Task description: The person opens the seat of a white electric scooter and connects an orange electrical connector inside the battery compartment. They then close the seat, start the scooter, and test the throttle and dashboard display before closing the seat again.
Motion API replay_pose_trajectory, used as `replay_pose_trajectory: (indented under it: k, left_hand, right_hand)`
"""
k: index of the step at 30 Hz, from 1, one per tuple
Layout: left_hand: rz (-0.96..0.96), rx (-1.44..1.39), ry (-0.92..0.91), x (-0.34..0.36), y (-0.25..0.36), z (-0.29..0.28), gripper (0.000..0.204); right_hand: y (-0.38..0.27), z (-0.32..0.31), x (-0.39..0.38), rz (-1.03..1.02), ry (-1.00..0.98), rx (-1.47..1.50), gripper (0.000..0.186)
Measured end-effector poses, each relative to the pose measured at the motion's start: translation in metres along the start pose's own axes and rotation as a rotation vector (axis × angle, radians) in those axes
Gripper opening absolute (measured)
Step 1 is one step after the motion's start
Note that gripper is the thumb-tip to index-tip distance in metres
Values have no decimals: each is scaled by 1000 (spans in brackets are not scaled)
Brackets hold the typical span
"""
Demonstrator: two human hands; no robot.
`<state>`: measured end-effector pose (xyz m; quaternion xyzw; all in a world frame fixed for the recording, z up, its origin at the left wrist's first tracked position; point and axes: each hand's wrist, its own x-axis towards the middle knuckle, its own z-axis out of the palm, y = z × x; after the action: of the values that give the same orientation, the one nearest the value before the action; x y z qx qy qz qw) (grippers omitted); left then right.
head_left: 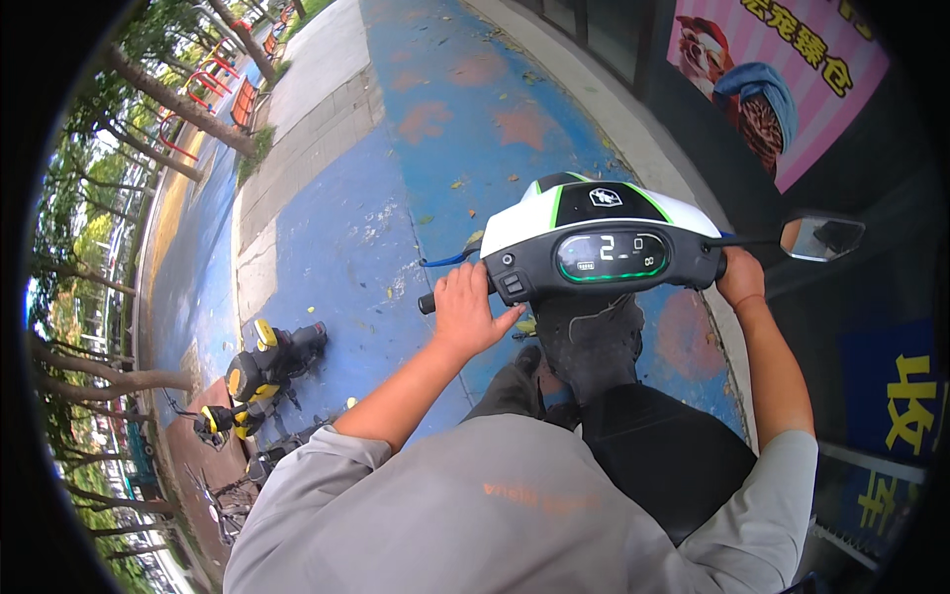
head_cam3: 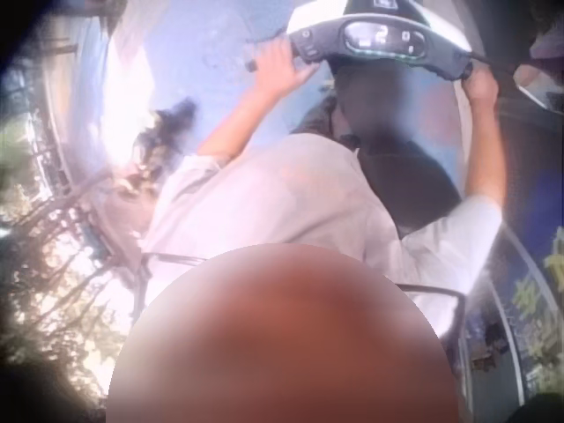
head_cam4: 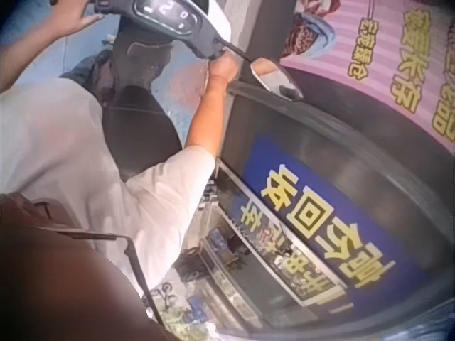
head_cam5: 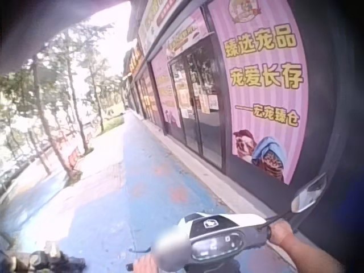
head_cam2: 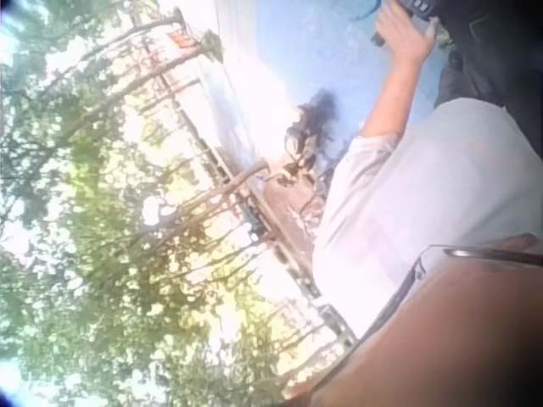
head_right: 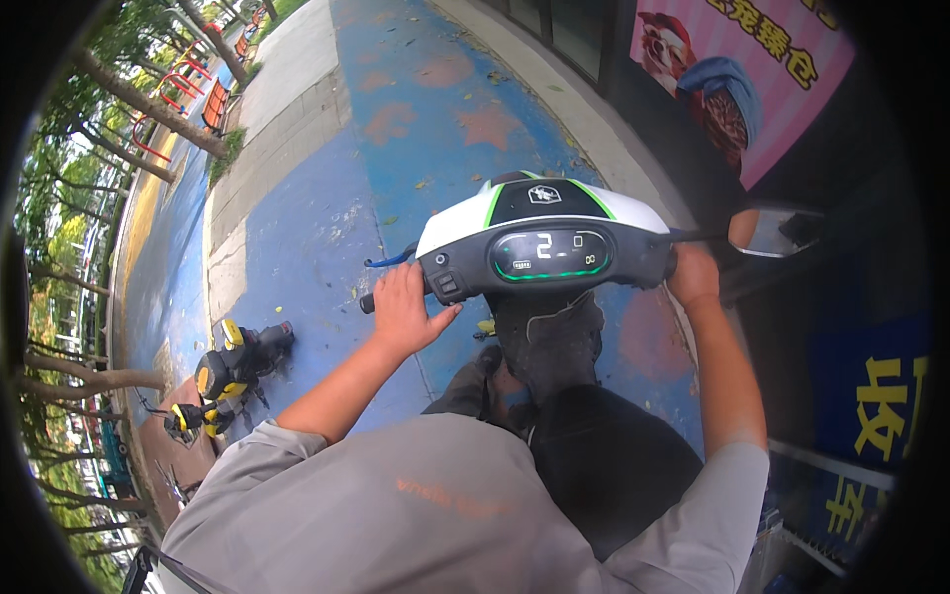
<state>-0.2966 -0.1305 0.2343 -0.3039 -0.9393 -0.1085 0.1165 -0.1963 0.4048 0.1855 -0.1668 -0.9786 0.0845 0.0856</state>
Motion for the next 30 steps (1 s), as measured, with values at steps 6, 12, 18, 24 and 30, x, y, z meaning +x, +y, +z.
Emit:
replay_pose_trajectory:
  k: [6,12,18,24,30]
  left_hand:
    - [-19,-89,-15,1,-2,-8,98]
    - [-62,-165,22,0,2,1,105]
    - [-85,-258,-2,0,1,0,99]
    - [-29,-279,-24,3,-3,-5,97]
    - [-41,-237,-91,2,-8,-6,96]
  right_hand:
    - [0,-1,2,-11,-9,-52,19]
    - [5,-6,-1,48,-103,-75,26]
    - [11,2,6,132,-138,141,28]
    - [61,8,-18,219,-164,253,25]
    - [81,31,-1,269,-215,611,30]
